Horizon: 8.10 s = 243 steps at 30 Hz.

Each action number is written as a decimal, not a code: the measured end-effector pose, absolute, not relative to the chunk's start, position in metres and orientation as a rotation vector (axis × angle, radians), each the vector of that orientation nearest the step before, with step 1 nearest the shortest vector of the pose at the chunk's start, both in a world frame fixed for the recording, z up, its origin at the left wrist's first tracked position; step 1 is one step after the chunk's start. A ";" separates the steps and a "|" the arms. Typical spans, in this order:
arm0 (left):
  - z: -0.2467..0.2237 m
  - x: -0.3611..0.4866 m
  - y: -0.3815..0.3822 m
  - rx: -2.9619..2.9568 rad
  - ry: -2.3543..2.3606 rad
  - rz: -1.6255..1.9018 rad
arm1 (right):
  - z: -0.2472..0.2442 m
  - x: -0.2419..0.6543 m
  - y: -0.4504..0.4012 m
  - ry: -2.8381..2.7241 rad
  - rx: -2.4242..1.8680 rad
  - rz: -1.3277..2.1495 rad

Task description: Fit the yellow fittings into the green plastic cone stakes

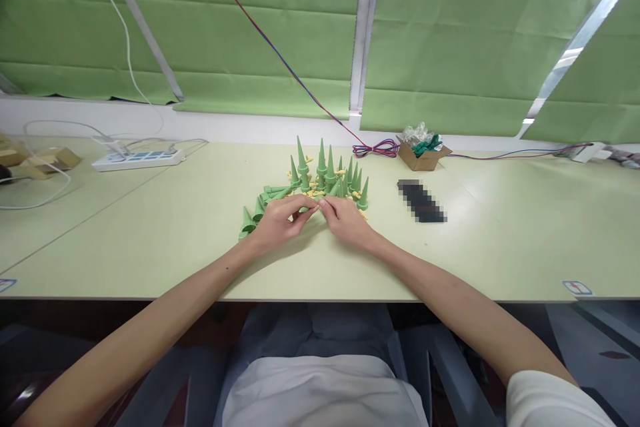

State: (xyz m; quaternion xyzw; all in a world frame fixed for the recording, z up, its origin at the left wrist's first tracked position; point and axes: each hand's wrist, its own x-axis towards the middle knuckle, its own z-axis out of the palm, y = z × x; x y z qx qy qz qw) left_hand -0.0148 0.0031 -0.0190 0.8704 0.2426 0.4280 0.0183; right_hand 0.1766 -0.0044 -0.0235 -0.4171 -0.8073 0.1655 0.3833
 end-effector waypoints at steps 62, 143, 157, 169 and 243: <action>-0.020 -0.011 0.002 2.710 0.756 1.326 | -0.025 0.177 -0.002 -2.000 -1.113 0.504; -0.022 -0.007 0.000 2.629 0.713 1.113 | -0.029 0.172 -0.012 -2.117 -0.411 -0.065; -0.023 -0.003 -0.001 2.513 0.890 1.030 | -0.026 0.173 -0.012 -2.064 -0.592 0.026; -0.017 0.000 -0.006 2.382 1.007 0.874 | -0.022 0.175 -0.008 -1.882 -0.848 0.239; 0.015 -0.091 0.101 2.037 1.894 0.470 | -0.028 0.163 -0.020 -2.359 -0.795 0.409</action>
